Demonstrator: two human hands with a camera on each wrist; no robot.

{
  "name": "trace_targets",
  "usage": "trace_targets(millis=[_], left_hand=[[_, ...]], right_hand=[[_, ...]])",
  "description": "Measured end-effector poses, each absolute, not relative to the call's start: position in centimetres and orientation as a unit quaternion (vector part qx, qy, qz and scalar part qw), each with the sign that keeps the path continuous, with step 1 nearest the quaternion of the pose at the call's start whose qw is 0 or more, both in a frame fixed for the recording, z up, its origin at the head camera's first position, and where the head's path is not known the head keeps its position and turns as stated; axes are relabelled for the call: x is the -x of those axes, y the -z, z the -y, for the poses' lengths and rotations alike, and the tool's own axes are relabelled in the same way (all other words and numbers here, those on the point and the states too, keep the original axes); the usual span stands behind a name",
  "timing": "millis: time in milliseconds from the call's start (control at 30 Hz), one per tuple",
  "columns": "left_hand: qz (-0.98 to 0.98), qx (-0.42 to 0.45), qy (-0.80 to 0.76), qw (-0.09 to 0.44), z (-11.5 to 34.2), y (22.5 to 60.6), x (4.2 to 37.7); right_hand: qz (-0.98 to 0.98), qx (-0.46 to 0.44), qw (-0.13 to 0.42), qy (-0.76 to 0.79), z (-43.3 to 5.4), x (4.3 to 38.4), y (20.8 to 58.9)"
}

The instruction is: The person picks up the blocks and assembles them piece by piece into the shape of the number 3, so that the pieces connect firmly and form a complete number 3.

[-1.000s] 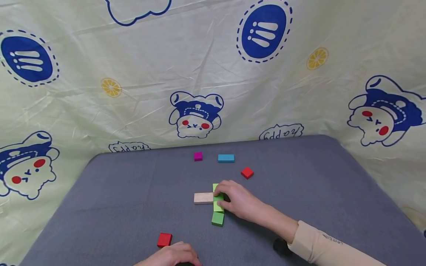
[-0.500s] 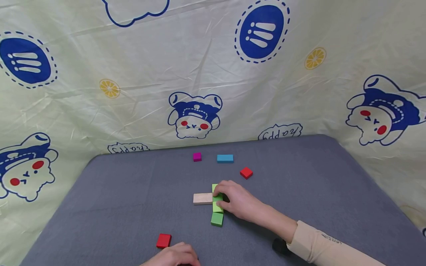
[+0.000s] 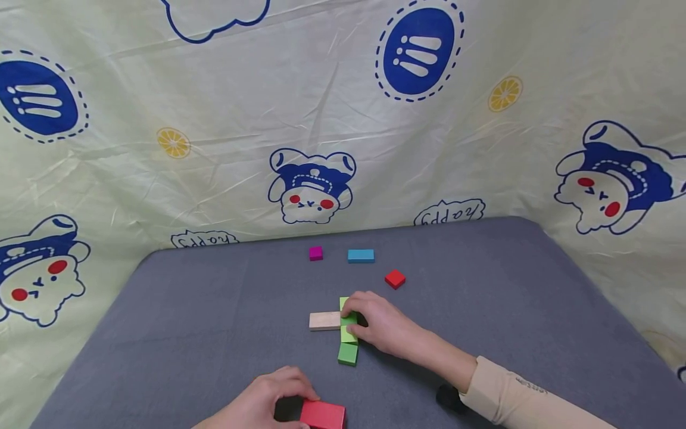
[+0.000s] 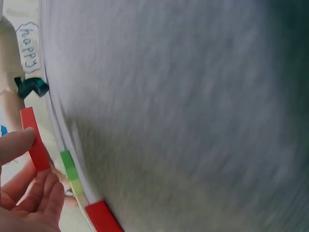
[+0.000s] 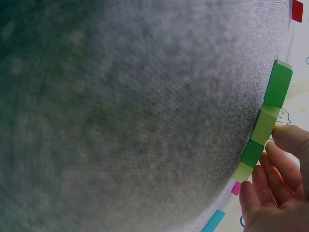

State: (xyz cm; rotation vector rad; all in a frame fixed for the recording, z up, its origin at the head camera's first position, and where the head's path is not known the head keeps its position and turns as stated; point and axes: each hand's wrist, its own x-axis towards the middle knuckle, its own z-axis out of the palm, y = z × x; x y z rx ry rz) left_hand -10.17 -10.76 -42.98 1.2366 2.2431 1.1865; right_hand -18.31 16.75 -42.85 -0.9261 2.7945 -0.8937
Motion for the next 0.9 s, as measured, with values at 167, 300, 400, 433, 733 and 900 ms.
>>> trace_targets(millis=[167, 300, 400, 433, 733, 900], left_hand=[[-0.826, -0.354, -0.409, 0.159, 10.8, 42.1, 11.1], [-0.847, -0.297, -0.415, 0.148, 10.9, 42.0, 11.8], [-0.852, -0.276, -0.424, 0.132, 11.1, 42.1, 12.3], [-0.852, -0.272, -0.426, 0.133, 11.1, 42.2, 12.4], [-0.857, -0.246, -0.426, 0.153, 10.5, 42.6, 13.4], [-0.858, -0.257, -0.416, 0.158, 10.0, 42.5, 13.7]], right_hand=[[-0.911, 0.291, 0.04, 0.29, -16.7, 18.3, 42.8], [-0.912, 0.286, 0.044, 0.29, -16.7, 18.3, 42.8], [-0.912, 0.287, 0.044, 0.289, -16.6, 18.3, 42.8], [-0.912, 0.286, 0.043, 0.289, -16.6, 18.3, 42.8], [-0.911, 0.284, 0.046, 0.295, -16.6, 18.3, 42.8], [-0.911, 0.285, 0.044, 0.294, -16.6, 18.3, 42.7]])
